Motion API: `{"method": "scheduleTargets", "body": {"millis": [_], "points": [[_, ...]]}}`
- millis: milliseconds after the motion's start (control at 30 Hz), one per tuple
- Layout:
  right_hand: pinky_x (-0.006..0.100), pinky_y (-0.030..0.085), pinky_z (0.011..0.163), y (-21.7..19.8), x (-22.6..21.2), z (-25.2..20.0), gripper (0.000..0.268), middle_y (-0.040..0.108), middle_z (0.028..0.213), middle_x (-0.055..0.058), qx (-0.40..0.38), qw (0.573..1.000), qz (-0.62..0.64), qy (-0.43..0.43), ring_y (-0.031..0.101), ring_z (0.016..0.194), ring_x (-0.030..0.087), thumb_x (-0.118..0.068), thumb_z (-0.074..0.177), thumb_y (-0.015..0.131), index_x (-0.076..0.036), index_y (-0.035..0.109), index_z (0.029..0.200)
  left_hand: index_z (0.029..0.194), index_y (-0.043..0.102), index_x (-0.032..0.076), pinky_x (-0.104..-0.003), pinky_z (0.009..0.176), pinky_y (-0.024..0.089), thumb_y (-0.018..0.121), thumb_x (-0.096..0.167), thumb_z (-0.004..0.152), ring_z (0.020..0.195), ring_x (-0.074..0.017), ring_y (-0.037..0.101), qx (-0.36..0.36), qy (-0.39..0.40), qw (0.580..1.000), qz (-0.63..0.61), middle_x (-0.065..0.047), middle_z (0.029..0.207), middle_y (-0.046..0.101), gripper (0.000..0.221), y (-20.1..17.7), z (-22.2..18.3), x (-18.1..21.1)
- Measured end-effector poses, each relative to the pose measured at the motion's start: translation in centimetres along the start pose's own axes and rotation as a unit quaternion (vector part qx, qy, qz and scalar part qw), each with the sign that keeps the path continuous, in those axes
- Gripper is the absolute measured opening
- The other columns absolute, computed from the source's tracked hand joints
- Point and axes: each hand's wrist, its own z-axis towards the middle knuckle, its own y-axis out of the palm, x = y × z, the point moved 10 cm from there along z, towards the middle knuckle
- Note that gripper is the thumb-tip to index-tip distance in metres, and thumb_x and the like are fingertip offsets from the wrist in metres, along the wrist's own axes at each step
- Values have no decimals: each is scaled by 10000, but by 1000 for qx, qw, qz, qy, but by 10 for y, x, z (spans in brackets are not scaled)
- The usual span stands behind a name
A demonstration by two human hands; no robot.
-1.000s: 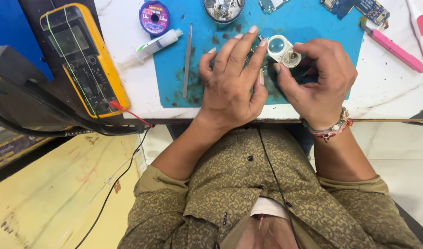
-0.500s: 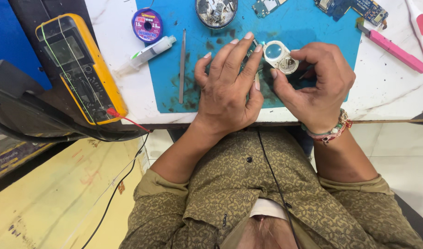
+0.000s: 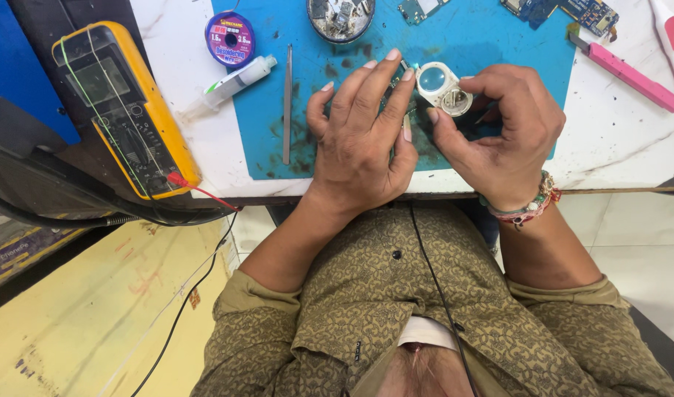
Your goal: The person uses a soldering iron and tweezers to remove and replace small components on a mobile phone circuit board, applying solder and flux to the connections.
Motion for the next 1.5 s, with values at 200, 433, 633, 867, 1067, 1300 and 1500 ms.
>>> {"method": "scheduleTargets", "body": {"millis": [200, 433, 633, 867, 1067, 1300, 1500], "points": [[229, 505, 644, 1, 0, 1, 346, 670, 1065, 106, -1, 1000, 5, -1, 628, 735, 113, -111, 961, 962, -8, 682, 1135, 1456, 603, 42, -473, 1221, 161, 643, 223, 930, 1436, -235, 447, 3, 1, 1000, 0, -112, 1570, 465, 558, 1, 0, 0], [237, 502, 636, -1, -5, 4, 349, 662, 1065, 117, 0, 1000, 2, -10, 623, 725, 122, -92, 935, 946, 1, 675, 1134, 1457, 601, 44, -475, 1222, 165, 646, 220, 931, 1437, -230, 450, 2, 0, 1000, -1, -106, 1570, 468, 556, 0, 0, 0], [228, 502, 644, 1, 4, -2, 341, 667, 1051, 105, -4, 1000, 10, 2, 625, 735, 114, -110, 962, 960, -2, 679, 1122, 1453, 606, 48, -475, 1223, 172, 648, 215, 924, 1440, -228, 457, 1, 1, 1000, 0, -103, 1571, 471, 556, 0, 0, 0], [239, 495, 648, -1, 2, -2, 339, 668, 1051, 109, 4, 1000, 7, -2, 621, 748, 127, -112, 946, 953, -1, 682, 1117, 1440, 614, 45, -480, 1213, 185, 650, 208, 907, 1428, -234, 460, 10, 6, 1000, -2, -105, 1557, 480, 558, -2, 0, 1], [251, 494, 637, -5, -9, 4, 352, 658, 1080, 132, 20, 999, 1, -25, 617, 749, 147, -83, 910, 928, 5, 675, 1138, 1431, 618, 43, -482, 1208, 195, 644, 194, 905, 1425, -234, 462, 17, 10, 1000, -6, -104, 1547, 489, 548, -2, 0, 1], [250, 498, 636, -5, -11, 6, 350, 663, 1080, 134, 19, 999, 1, -28, 627, 749, 145, -83, 912, 928, 6, 676, 1138, 1432, 614, 42, -481, 1209, 197, 647, 193, 910, 1426, -237, 467, 18, 10, 1000, -12, -105, 1545, 491, 545, -2, -1, 1], [246, 501, 635, -5, -11, 7, 330, 664, 1084, 128, 18, 999, 2, -30, 625, 739, 137, -88, 922, 931, 13, 671, 1099, 1430, 614, 44, -481, 1211, 200, 650, 199, 912, 1428, -237, 469, 15, 6, 1000, -12, -102, 1547, 491, 542, -2, 0, 0]]}}
